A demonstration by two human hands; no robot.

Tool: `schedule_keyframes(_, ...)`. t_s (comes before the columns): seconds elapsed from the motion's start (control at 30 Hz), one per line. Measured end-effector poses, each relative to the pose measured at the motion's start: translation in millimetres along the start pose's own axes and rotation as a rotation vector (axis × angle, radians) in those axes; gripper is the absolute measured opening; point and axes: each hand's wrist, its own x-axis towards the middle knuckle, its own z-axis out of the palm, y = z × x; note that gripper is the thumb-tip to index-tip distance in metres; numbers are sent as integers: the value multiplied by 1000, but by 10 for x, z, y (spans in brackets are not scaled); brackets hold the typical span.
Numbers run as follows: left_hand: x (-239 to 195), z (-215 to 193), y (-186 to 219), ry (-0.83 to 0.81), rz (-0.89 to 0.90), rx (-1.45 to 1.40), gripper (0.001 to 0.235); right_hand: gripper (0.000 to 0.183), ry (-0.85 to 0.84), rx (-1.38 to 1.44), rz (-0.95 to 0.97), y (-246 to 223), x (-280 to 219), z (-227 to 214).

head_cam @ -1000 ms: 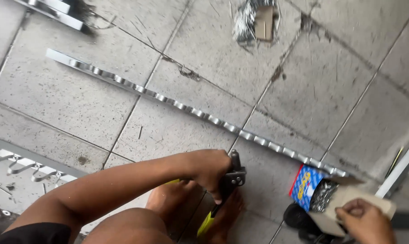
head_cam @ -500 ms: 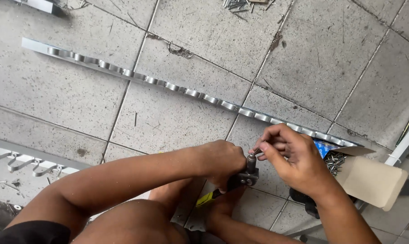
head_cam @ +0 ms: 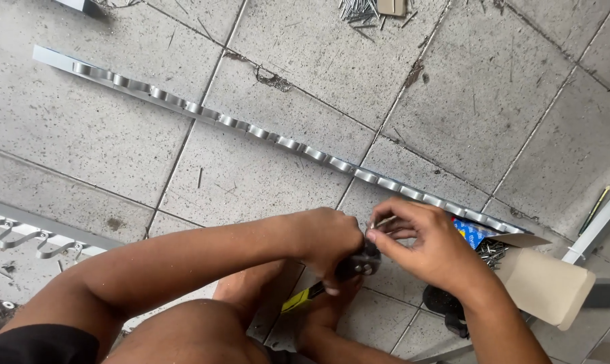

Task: Using a hand riveter to join metal strips on the floor.

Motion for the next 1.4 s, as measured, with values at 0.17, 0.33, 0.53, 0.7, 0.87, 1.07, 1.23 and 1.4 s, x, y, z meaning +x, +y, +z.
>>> schedule_keyframes(0.17,33,-236,-189,515,164,-789,43,100,-138,262,-38,1095,-125,131)
schedule_keyframes(0.33,176,-134,-132,1017,131,-1020,32,88,-453,1021,-227,1332,-187,1112)
schedule_keyframes(0.53,-33,438,-469,786,29,-766,57,66,200,26,279,2014,-373,1159)
schedule_keyframes(0.7,-384,658,-671,1056,-271,-203,54,47,189,33,47,1395,-219,1108)
schedule_keyframes(0.87,-337,522,-735,704,-502,98,85,47,217,3,31,1189,-155,1115)
schedule_keyframes(1.07,-256,393,-675,437,-586,181,72,52,215,-8,178,1243,-102,989)
schedule_keyframes(1.23,-157,274,-685,387,-550,274,66,61,105,-4,281,1266,-57,696)
schedule_keyframes(1.4,-140,263,-623,344,-567,283,65,64,52,50,397,990,-68,285)
